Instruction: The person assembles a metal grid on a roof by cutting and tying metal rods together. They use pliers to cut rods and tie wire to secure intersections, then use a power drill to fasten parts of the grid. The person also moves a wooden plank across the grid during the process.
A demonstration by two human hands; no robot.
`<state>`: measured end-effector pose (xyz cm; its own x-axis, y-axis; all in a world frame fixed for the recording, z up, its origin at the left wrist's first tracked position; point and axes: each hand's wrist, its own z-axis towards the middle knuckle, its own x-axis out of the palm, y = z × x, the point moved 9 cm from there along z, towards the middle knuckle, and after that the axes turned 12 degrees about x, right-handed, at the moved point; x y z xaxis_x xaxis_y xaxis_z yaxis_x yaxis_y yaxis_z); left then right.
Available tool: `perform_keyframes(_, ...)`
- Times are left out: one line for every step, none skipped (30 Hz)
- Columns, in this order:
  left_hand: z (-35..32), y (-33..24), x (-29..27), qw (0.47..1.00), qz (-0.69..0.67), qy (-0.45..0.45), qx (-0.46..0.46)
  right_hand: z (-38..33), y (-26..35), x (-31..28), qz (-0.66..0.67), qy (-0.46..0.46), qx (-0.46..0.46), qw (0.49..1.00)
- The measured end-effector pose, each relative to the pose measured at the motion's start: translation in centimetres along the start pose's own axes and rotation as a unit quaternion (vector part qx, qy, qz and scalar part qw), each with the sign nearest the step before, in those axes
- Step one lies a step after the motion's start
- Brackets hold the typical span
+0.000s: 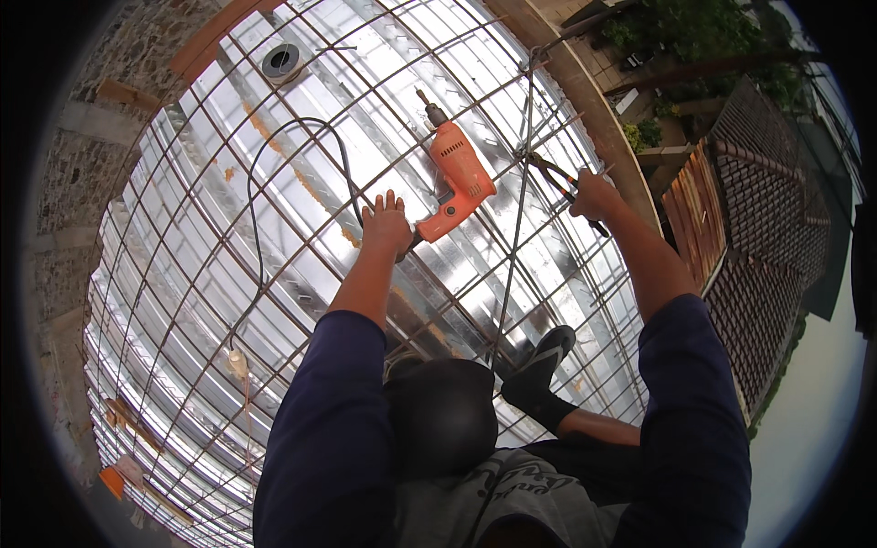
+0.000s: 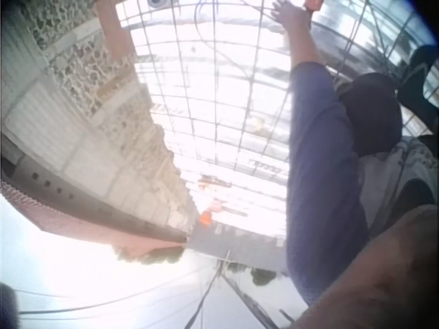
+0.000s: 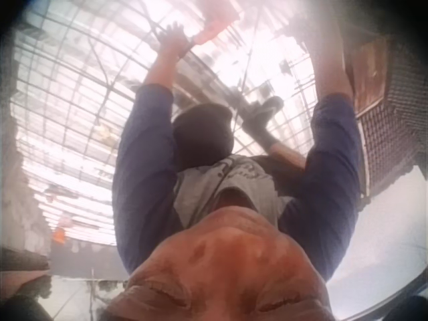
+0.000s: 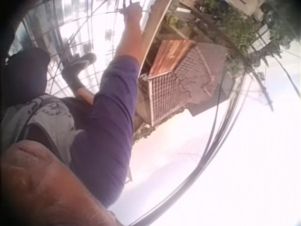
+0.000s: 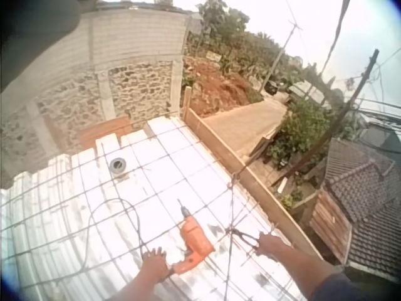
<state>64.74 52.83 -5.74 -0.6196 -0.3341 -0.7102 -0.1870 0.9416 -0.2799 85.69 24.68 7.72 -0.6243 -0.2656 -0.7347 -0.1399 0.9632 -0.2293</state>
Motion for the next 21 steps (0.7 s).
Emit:
perform_keyframes(0.1, 0.1, 0.1, 1.000, 0.000, -0.003, 0.000, -0.3, 0.9, -1.0, -0.069, -0.109, -0.052, 0.990)
perform_keyframes(0.2, 0.2, 0.2, 1.000, -0.001, -0.006, 0.000, -1.1, 1.8, -2.0, -0.137, -0.216, -0.103, 0.961)
perform_keyframes(0.1, 0.1, 0.1, 1.000, -0.002, -0.004, 0.000, -2.6, 2.8, -2.7, -0.196, -0.288, -0.159, 0.924)
perform_keyframes(0.1, 0.0, 0.1, 1.000, -0.003, -0.002, 0.001, -3.5, 3.4, -3.4, -0.265, -0.348, -0.170, 0.883)
perform_keyframes(0.0, -0.1, 0.0, 1.000, -0.004, 0.000, 0.002, -4.3, 4.1, -4.1, -0.330, -0.404, -0.181, 0.833)
perform_keyframes(-0.1, 0.1, 0.1, 1.000, -0.004, 0.000, 0.000, -5.2, 5.2, -4.8, -0.389, -0.459, -0.190, 0.776)
perform_keyframes(-0.2, 0.3, 0.1, 1.000, -0.004, 0.001, -0.002, -5.0, 5.8, -5.1, -0.384, -0.435, -0.198, 0.790)
perform_keyframes(-0.2, 0.5, 0.1, 1.000, -0.004, 0.001, -0.004, -3.0, 5.0, -5.2, -0.335, -0.360, -0.156, 0.857)
perform_keyframes(-0.1, 0.4, 0.0, 1.000, -0.001, -0.008, -0.001, -1.1, 3.7, -4.9, -0.284, -0.278, -0.107, 0.911)
perform_keyframes(0.0, 0.2, 0.1, 1.000, 0.001, -0.015, 0.003, 0.6, 2.1, -3.9, -0.229, -0.190, -0.056, 0.953)
perform_keyframes(0.2, 0.1, 0.2, 1.000, 0.003, -0.022, 0.007, 1.4, 1.9, -3.2, -0.189, -0.161, -0.085, 0.965)
perform_keyframes(0.2, -0.3, 0.7, 1.000, -0.008, -0.016, 0.014, 2.1, 0.2, -1.8, -0.111, -0.019, -0.005, 0.994)
perform_keyframes(0.2, -0.1, 0.5, 1.000, -0.013, -0.014, 0.014, 1.8, -0.3, -0.9, -0.025, 0.119, 0.070, 0.990)
perform_keyframes(0.1, 0.1, 0.4, 1.000, -0.019, -0.011, 0.014, 0.8, -0.8, 0.8, 0.062, 0.253, 0.142, 0.955)
perform_keyframes(0.2, 0.3, 0.6, 1.000, -0.006, -0.010, 0.012, 0.6, -0.8, 2.5, 0.201, 0.310, 0.112, 0.923)
perform_keyframes(0.0, 0.7, 0.3, 1.000, -0.007, -0.010, 0.006, -0.1, -0.8, 4.0, 0.272, 0.354, 0.119, 0.887)
perform_keyframes(0.1, 0.4, 0.2, 1.000, -0.013, -0.010, 0.008, -1.0, -0.9, 4.9, 0.323, 0.373, 0.124, 0.861)
perform_keyframes(0.0, 0.2, 0.6, 1.000, -0.017, -0.006, 0.007, -1.4, -0.8, 6.1, 0.372, 0.397, 0.128, 0.830)
perform_keyframes(0.1, 0.2, 0.4, 1.000, -0.005, -0.012, 0.005, -0.5, -1.1, 6.6, 0.344, 0.373, 0.099, 0.856)
perform_keyframes(0.3, 0.1, 0.4, 1.000, -0.011, -0.023, 0.010, 0.7, -1.7, 6.4, 0.276, 0.320, 0.082, 0.903)
perform_keyframes(0.5, 0.2, 0.5, 0.999, -0.017, -0.034, 0.016, 1.6, -1.9, 5.8, 0.205, 0.263, 0.066, 0.940)
